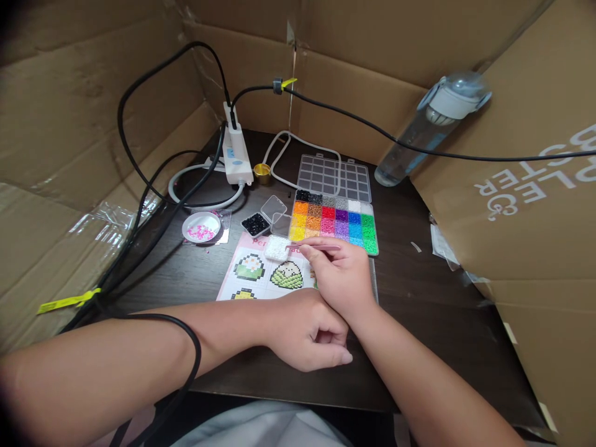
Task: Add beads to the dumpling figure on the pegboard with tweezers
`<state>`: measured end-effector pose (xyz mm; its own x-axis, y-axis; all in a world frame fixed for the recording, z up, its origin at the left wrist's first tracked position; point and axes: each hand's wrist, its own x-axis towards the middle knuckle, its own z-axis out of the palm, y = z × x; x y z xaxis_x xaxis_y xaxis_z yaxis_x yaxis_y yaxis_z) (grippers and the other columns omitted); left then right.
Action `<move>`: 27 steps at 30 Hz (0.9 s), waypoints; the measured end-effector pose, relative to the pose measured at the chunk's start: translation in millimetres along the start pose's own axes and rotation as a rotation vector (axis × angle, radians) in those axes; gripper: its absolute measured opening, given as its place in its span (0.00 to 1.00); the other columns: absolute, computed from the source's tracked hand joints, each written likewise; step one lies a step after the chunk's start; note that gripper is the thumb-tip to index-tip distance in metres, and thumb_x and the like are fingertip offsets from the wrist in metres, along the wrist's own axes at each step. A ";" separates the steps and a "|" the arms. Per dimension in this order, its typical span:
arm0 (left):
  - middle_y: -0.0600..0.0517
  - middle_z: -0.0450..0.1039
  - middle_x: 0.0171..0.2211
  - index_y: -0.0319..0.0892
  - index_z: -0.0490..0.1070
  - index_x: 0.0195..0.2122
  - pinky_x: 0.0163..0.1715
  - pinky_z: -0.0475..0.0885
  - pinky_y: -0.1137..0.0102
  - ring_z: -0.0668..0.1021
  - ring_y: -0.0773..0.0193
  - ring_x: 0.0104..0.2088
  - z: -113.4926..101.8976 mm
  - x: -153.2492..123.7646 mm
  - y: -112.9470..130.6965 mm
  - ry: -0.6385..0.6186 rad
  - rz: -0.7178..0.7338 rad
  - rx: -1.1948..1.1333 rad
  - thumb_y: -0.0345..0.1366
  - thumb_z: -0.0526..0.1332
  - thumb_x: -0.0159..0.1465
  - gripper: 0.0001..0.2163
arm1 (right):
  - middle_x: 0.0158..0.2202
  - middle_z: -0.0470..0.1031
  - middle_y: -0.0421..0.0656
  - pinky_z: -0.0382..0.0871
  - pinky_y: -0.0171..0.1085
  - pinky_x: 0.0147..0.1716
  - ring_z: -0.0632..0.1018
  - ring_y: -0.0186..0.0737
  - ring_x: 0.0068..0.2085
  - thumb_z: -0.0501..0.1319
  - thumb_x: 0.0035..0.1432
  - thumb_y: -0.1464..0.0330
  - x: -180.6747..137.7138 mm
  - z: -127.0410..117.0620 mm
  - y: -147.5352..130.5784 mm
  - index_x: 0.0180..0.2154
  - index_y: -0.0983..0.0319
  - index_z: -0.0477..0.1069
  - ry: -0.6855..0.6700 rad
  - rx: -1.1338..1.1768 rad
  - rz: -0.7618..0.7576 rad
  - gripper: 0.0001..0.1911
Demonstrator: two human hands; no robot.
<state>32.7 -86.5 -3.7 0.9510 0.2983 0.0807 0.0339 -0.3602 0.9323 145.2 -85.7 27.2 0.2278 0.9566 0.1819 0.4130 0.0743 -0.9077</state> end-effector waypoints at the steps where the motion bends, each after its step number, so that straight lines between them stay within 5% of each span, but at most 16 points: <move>1: 0.58 0.66 0.18 0.40 0.67 0.21 0.23 0.60 0.74 0.65 0.74 0.20 -0.7 0.0 0.3 -0.002 0.006 0.005 0.40 0.64 0.60 0.14 | 0.33 0.85 0.42 0.82 0.40 0.39 0.85 0.43 0.37 0.68 0.54 0.70 -0.2 -3.6 -2.4 0.30 0.58 0.83 0.026 0.000 -0.005 0.04; 7: 0.56 0.67 0.20 0.39 0.67 0.21 0.27 0.62 0.74 0.68 0.72 0.23 -3.7 0.5 1.2 -0.014 0.052 0.028 0.38 0.62 0.62 0.13 | 0.26 0.81 0.42 0.71 0.33 0.21 0.75 0.34 0.23 0.70 0.54 0.67 2.1 -48.4 -2.0 0.32 0.58 0.84 0.227 -0.015 -0.015 0.03; 12: 0.56 0.66 0.20 0.39 0.65 0.21 0.25 0.61 0.74 0.67 0.72 0.23 -3.6 1.7 0.8 0.026 0.089 0.016 0.36 0.63 0.61 0.13 | 0.32 0.84 0.45 0.69 0.34 0.23 0.73 0.32 0.24 0.71 0.53 0.66 -5.2 -84.4 37.9 0.33 0.58 0.84 0.156 0.101 0.044 0.04; 17: 0.56 0.64 0.20 0.39 0.64 0.21 0.24 0.60 0.75 0.65 0.73 0.22 -4.2 2.0 2.2 0.042 0.122 -0.001 0.35 0.63 0.61 0.13 | 0.33 0.85 0.44 0.71 0.33 0.24 0.74 0.32 0.24 0.71 0.54 0.66 -12.5 -87.0 65.4 0.34 0.57 0.84 0.104 0.154 0.116 0.04; 27: 0.57 0.62 0.20 0.39 0.65 0.22 0.24 0.60 0.74 0.64 0.74 0.22 -5.6 3.3 3.3 0.059 0.145 -0.013 0.33 0.63 0.61 0.12 | 0.32 0.85 0.42 0.75 0.31 0.28 0.79 0.33 0.27 0.69 0.56 0.66 -5.6 -82.7 64.0 0.32 0.56 0.85 0.000 0.072 0.147 0.04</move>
<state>34.2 -81.8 1.6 0.9258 0.2960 0.2351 -0.1068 -0.3919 0.9138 243.3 -109.6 -0.7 0.2807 0.9587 0.0454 0.3111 -0.0461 -0.9493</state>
